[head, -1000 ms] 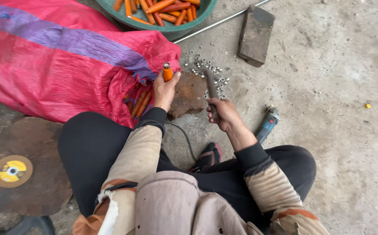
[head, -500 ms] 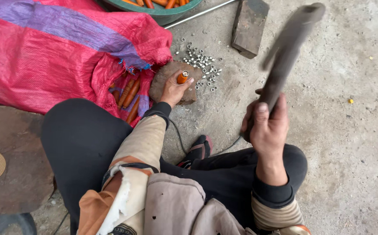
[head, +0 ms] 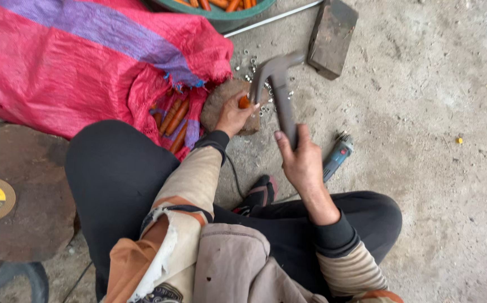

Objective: The person sits on the ground and repeatedly picks up orange cylindrical objects and small metal rings. They place a ring on the end of a cylinder and use a hammer to strike it, then place the finished item into a green basin.

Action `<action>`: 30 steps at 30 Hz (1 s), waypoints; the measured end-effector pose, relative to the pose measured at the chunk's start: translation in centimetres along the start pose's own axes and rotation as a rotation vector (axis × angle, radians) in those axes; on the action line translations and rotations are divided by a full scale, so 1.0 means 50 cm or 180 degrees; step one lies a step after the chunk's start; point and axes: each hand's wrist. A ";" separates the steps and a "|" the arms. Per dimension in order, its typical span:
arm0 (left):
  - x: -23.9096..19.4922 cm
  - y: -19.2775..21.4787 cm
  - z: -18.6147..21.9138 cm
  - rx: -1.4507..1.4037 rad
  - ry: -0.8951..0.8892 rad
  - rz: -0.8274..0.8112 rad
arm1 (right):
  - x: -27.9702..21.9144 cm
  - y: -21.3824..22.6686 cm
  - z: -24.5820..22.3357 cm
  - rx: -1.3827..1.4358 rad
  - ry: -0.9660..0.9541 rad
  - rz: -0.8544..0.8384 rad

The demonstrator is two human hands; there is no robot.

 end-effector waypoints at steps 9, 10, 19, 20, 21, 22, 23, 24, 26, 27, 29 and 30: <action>0.010 0.011 -0.022 0.0255 -0.0622 0.0249 | 0.006 -0.061 0.015 -0.0751 0.0721 -0.0160; 0.028 0.012 -0.023 0.0329 -0.0789 0.0220 | 0.013 -0.053 0.010 -0.0635 0.0825 -0.0169; 0.008 -0.005 -0.051 0.0050 -0.0289 -0.0090 | -0.012 -0.059 0.030 -0.0442 0.0447 0.0345; -0.002 0.006 -0.048 0.0395 -0.0710 0.0029 | -0.010 -0.070 0.038 -0.0541 0.0481 0.0197; 0.000 0.015 -0.040 0.0748 -0.1168 0.0145 | -0.003 -0.081 0.043 -0.0626 0.0526 0.0079; 0.001 0.014 -0.029 0.0456 -0.1157 0.0073 | 0.001 -0.082 0.048 -0.0713 0.0570 -0.0038; 0.011 0.018 -0.016 0.0179 -0.1139 0.0031 | 0.012 -0.078 0.048 -0.0560 0.0592 -0.0051; 0.030 0.024 -0.002 -0.0097 -0.1119 -0.0015 | 0.026 -0.073 0.045 -0.0407 0.0616 -0.0066; 0.013 0.027 0.008 0.0329 -0.0881 0.0239 | -0.001 -0.061 0.045 -0.0122 0.0356 -0.0195; 0.024 0.030 0.017 0.0543 -0.0772 0.0350 | -0.002 -0.053 0.039 0.0028 0.0130 -0.0215; 0.048 0.035 0.040 -0.0203 -0.0038 0.0247 | -0.005 -0.031 0.023 0.0318 -0.0241 -0.0235; 0.049 0.036 0.052 -0.0577 0.0335 0.0190 | -0.011 -0.019 0.016 0.0458 -0.0386 -0.0235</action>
Point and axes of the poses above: each hand's wrist, its own x-axis towards the middle knuckle, its own y-axis out of the back of the hand, z = x × y, and after that the axes turned 3 degrees about x, right-handed
